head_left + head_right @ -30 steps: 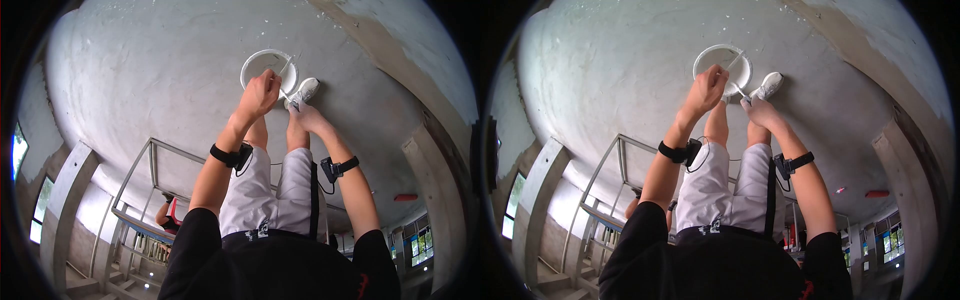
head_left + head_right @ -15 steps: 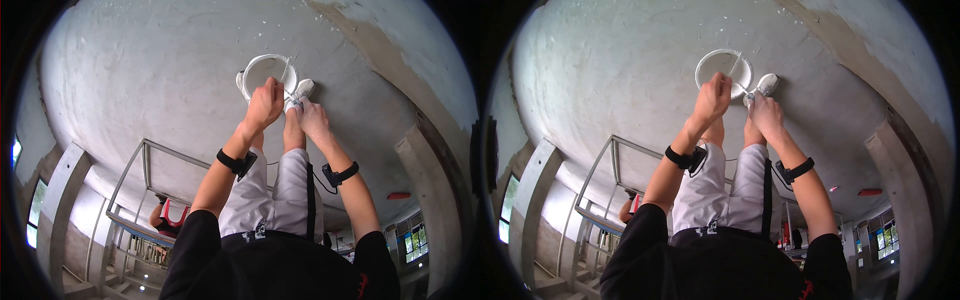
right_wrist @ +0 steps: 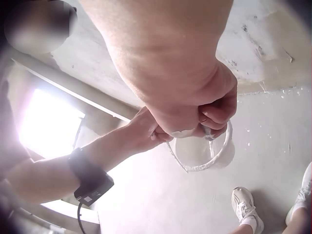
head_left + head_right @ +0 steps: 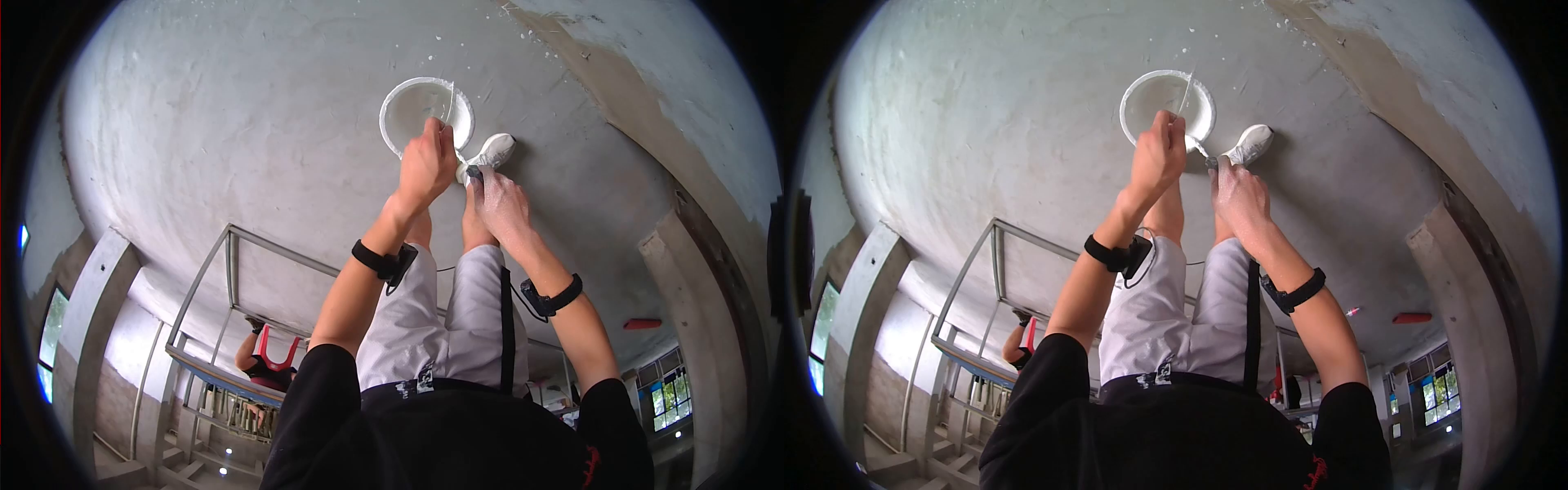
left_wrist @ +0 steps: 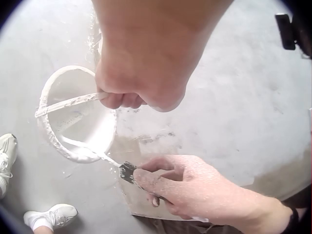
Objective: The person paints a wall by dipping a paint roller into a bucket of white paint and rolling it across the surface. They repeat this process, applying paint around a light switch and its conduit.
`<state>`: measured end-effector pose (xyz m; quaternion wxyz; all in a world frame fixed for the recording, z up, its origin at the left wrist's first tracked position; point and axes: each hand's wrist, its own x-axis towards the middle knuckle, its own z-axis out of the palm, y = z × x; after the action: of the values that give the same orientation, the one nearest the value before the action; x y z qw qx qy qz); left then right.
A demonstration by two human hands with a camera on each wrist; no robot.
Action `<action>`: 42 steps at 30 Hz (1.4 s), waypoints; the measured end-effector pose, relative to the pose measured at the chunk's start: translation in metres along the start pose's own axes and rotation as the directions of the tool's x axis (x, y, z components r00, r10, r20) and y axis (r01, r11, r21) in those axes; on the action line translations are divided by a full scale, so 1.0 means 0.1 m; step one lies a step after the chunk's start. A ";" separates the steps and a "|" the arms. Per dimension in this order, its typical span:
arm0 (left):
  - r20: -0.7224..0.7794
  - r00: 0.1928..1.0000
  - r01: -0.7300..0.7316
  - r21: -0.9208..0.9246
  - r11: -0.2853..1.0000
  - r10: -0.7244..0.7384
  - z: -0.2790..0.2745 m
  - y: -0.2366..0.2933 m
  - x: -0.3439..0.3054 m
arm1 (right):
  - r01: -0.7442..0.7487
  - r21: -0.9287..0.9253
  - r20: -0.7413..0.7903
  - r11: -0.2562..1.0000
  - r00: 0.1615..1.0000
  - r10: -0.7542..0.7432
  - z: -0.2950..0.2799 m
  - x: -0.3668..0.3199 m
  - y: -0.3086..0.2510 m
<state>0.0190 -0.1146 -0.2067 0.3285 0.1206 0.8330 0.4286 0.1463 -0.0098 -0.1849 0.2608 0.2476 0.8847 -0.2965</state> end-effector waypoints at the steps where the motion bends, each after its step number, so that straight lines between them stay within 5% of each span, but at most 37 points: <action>1: -0.037 0.999 -0.005 0.000 1.000 0.005 0.00 -0.02 0.01 | -0.001 -0.005 0.001 1.000 1.000 0.001 -0.04 -0.04 -0.01; 4: -0.035 0.997 0.064 -0.043 0.997 -0.065 -0.03 -0.04 0.05 | 0.017 -0.028 -0.025 0.999 1.000 -0.017 -0.23 -0.16 -0.04; 10: -0.085 0.985 0.147 -0.036 0.989 -0.149 -0.04 -0.08 0.05 | -0.149 0.018 0.220 0.989 0.965 0.141 -0.82 -0.42 -0.15; 15: -0.102 0.975 0.195 -0.035 0.980 -0.198 -0.10 -0.04 0.12 | -0.193 0.217 0.138 0.957 0.976 0.166 -0.87 -0.55 0.18; 17: -0.134 0.965 0.223 -0.044 0.974 -0.227 -0.15 -0.08 0.18 | -0.264 0.447 0.143 0.855 0.964 0.223 -0.94 -0.59 0.25; 19: -0.189 0.956 0.214 -0.083 0.973 -0.226 -0.18 -0.14 0.29 | -0.210 0.463 0.021 0.861 0.974 0.227 -0.82 -0.61 0.43; 22: -0.206 0.950 0.217 -0.098 0.971 -0.234 -0.21 -0.22 0.32 | -0.382 0.830 0.202 0.406 0.885 0.419 -0.66 -0.54 0.67; 23: -0.215 0.950 0.211 -0.084 0.974 -0.225 -0.21 -0.24 0.32 | -0.377 0.831 0.193 0.410 0.886 0.422 -0.63 -0.48 0.75; 25: -0.208 0.954 0.203 -0.082 0.976 -0.216 -0.23 -0.20 0.32 | -0.383 0.919 0.275 0.092 0.791 0.546 -0.63 -0.30 0.87; 29: -0.200 0.959 0.188 -0.074 0.979 -0.199 -0.25 -0.16 0.31 | -0.193 0.980 0.172 -0.037 0.752 0.636 -0.45 0.21 1.35; 35: -0.197 0.955 0.214 -0.070 0.974 -0.224 -0.32 -0.29 0.29 | -0.021 1.000 0.025 -0.014 0.700 0.713 -0.22 1.00 1.91; 42: -0.104 0.960 0.253 -0.069 0.965 -0.259 -0.30 -0.44 0.25 | 0.045 0.999 -0.052 0.030 0.645 0.762 -0.04 1.53 1.91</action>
<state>-0.0154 -0.1483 -0.2400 0.3369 -0.0215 0.8466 0.4115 0.1448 0.1700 -0.3510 -0.1871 0.6659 0.3942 -0.6051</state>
